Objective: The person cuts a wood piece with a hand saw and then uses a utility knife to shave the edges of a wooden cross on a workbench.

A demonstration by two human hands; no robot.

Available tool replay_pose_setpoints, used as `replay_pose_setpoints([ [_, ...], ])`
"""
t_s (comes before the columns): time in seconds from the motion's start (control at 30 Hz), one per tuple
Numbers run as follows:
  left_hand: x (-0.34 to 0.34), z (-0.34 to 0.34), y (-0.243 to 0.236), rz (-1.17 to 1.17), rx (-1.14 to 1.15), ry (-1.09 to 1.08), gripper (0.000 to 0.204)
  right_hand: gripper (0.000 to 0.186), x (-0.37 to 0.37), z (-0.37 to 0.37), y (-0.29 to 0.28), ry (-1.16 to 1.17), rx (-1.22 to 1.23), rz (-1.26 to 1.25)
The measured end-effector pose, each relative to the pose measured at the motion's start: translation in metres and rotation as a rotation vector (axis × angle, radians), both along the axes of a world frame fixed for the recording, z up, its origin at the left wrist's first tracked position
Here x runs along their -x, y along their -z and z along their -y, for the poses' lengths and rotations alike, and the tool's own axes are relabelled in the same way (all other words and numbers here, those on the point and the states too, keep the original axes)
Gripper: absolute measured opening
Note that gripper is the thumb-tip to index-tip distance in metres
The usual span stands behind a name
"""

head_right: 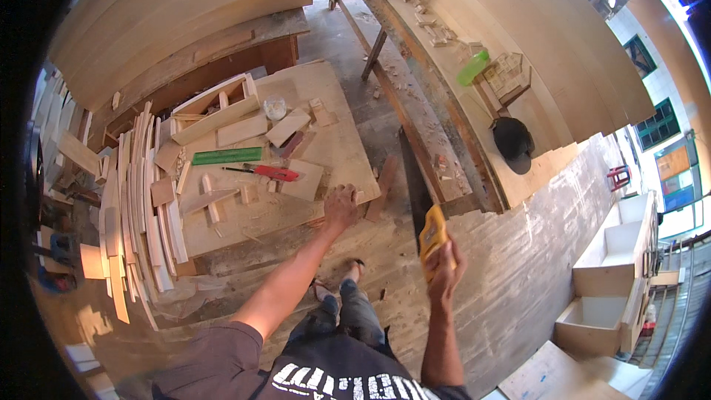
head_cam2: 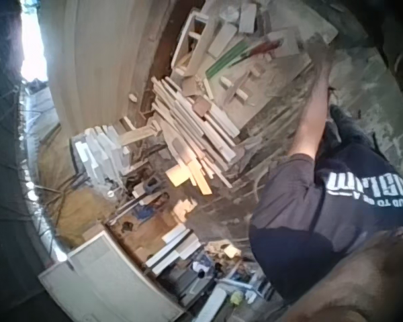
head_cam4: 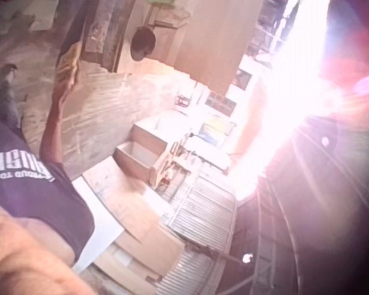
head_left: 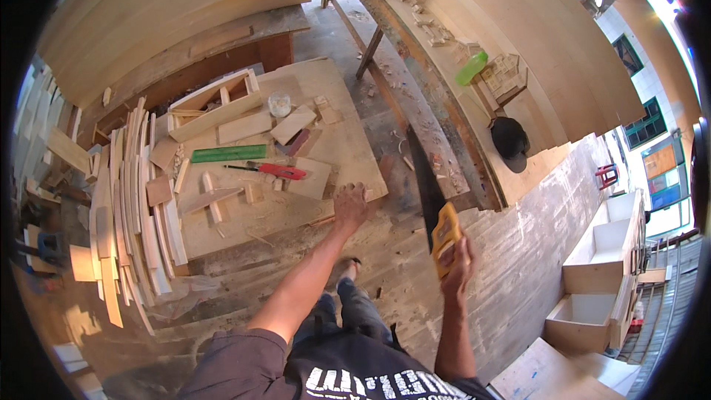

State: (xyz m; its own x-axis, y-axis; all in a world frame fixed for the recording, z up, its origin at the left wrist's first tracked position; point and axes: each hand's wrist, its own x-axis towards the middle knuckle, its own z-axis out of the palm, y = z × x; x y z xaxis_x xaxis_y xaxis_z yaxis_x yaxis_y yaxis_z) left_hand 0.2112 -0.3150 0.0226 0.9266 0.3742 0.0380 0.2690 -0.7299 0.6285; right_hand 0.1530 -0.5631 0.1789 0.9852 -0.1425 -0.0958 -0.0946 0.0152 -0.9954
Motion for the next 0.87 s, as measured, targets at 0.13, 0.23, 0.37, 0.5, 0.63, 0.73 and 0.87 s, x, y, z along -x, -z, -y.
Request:
replay_pose_setpoints([
  [0.13, -0.028, 0.005, 0.039, -0.015, -0.11, -0.078, 0.018, 0.045, 0.036, 0.002, 0.046, -0.028, -0.047, -0.032],
  [0.23, -0.032, 0.007, 0.04, 0.007, -0.114, -0.155, 0.021, 0.044, 0.042, -0.002, 0.074, -0.105, -0.068, 0.003],
  [0.37, -0.035, 0.02, -0.007, -0.198, 0.03, -0.264, 0.034, 0.042, 0.034, 0.007, 0.101, -0.267, -0.028, 0.047],
  [0.5, -0.021, 0.028, 0.025, -0.075, -0.175, -0.301, 0.043, 0.041, 0.027, 0.012, 0.136, -0.381, 0.074, 0.139],
  [0.63, -0.015, 0.025, 0.047, -0.084, -0.351, -0.245, 0.044, 0.041, 0.027, 0.017, 0.145, -0.408, 0.096, 0.202],
  [0.73, -0.02, 0.027, 0.052, -0.117, -0.338, -0.184, 0.052, 0.043, 0.029, 0.026, 0.153, -0.421, 0.085, 0.192],
  [0.87, -0.023, 0.022, 0.072, -0.099, -0.47, -0.184, 0.066, 0.046, 0.038, 0.039, 0.158, -0.455, 0.157, 0.149],
])
